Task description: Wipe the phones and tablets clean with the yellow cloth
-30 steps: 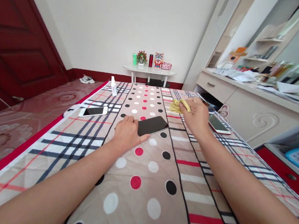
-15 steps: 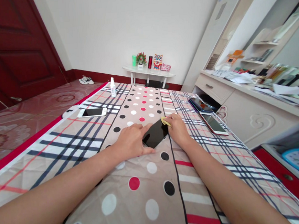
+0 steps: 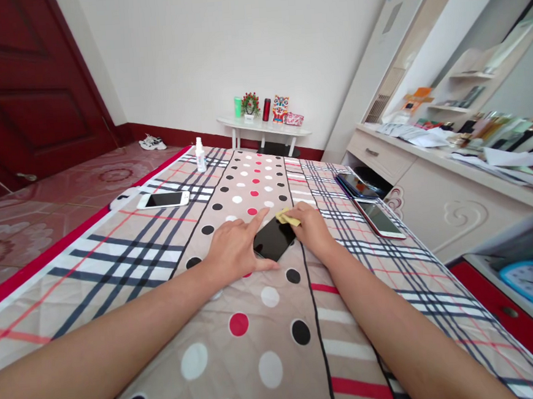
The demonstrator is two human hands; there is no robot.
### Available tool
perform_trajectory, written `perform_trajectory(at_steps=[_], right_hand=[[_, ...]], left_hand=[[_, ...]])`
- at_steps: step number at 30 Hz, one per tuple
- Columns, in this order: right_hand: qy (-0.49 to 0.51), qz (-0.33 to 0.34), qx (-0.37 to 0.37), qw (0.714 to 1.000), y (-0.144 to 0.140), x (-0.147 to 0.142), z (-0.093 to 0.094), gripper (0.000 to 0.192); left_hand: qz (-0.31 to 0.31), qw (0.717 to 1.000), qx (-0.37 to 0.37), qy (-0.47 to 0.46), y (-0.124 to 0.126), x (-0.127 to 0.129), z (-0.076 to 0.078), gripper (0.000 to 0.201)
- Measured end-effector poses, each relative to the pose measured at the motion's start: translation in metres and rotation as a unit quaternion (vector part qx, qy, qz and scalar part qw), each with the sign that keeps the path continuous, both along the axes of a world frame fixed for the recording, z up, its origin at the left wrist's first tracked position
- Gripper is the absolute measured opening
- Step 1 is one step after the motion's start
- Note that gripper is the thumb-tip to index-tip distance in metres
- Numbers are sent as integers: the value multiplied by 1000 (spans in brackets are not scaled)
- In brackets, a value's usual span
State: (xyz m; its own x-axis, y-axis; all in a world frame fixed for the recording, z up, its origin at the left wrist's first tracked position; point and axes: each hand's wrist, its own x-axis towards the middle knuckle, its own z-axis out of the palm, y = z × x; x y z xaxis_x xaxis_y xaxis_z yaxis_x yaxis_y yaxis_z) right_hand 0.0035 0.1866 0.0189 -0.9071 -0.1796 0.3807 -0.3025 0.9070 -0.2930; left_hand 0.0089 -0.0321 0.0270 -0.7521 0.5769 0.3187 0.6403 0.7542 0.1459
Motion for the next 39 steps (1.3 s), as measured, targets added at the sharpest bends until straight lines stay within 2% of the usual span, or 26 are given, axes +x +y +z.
perform_trajectory(at_steps=[3,6,8,10,12,14,19,21,23,27,34,37,39], right_hand=[[6,-102,54,993,16,-3,3,30],[-32,-130,104,985,-5,11,14,19],[-80,-106,98,986,-32,25,22,13],[-134,-23,78,988,-57,36,27,14],[-153,5,74,985,-67,40,28,16],[-148,-24,78,986,-59,34,27,14],[-76,-212,122,967,-4,7,17,19],[-46,-246,137,958,11,1,13,19],[-27,-251,142,957,15,-2,8,19],[-23,-201,115,972,9,-5,2,26],[-30,-11,41,999,-19,1,-1,46],[-37,83,-4,996,-38,9,0,42],[-46,120,-29,991,-43,10,1,36]], left_hand=[[3,1000,-3,-6,0,0,1,115],[7,1000,-10,-5,0,0,1,117],[9,1000,-18,-1,0,0,1,114],[10,999,-30,5,0,0,1,106],[9,999,-34,6,0,1,1,101],[0,1000,-23,2,0,1,1,103],[-22,1000,6,-8,1,3,3,104],[-24,999,18,-13,2,3,3,103],[-28,999,33,-19,2,3,2,104],[-46,996,67,-33,4,0,-2,106],[-51,993,96,-43,3,-5,-8,110],[-44,994,96,-37,4,-5,-9,111],[-39,994,95,-38,4,-5,-9,111]])
